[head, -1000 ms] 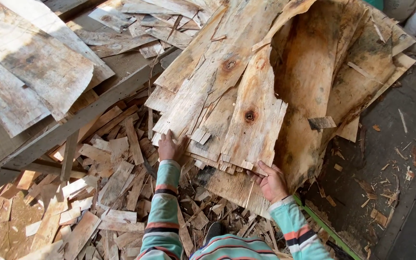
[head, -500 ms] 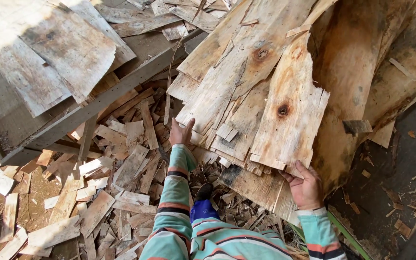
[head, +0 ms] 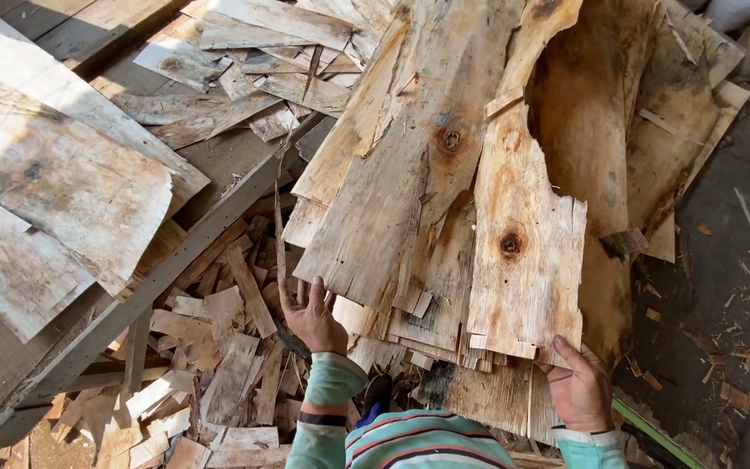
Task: The recorder selects thin wood sheets or bark, trims the edges using a manual lever-action cutting tool, and sorts the pieces into a stack.
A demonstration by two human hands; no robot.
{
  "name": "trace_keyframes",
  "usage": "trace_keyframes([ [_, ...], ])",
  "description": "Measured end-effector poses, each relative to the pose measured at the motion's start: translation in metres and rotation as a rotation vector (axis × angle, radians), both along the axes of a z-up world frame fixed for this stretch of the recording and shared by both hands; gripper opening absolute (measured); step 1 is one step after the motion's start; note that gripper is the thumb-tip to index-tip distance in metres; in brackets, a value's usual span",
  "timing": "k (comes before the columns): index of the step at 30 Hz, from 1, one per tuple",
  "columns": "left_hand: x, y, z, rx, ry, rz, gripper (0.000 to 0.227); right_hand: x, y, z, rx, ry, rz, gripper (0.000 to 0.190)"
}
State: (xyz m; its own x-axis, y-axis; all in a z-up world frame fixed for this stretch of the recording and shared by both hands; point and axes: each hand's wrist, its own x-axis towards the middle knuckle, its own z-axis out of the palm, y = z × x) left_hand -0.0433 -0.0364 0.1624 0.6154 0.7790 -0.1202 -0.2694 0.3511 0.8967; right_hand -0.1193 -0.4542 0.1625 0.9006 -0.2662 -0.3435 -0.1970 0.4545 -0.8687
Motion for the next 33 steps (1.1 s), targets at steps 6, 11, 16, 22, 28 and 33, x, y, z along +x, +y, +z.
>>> trace_keyframes([
  [6, -0.009, -0.024, -0.023, -0.657, -0.105, -0.32, 0.033, -0.004, -0.053, -0.01, 0.171, -0.016, -0.209, 0.015],
  [11, -0.04, -0.066, 0.007, -0.53, 0.116, -0.546, 0.035, -0.022, -0.115, 0.002, 0.081, -0.001, -0.153, 0.025],
  [16, -0.103, -0.095, 0.008, -0.538, 0.195, -0.839, 0.069, -0.076, -0.19, 0.026, 0.095, 0.042, -0.17, 0.033],
  [22, -0.149, -0.157, 0.004, -0.451, 0.445, -1.141, 0.067, -0.157, -0.311, -0.118, 0.134, 0.149, -0.211, 0.03],
  [28, -0.163, -0.193, -0.021, -0.12, 0.305, -1.103, 0.061, -0.146, -0.279, -0.076, 0.011, 0.153, -0.177, 0.029],
  [33, -0.203, -0.215, 0.078, -0.234, 0.29, -0.979, 0.069, -0.17, -0.259, -0.014, 0.128, -0.058, -0.238, 0.03],
])
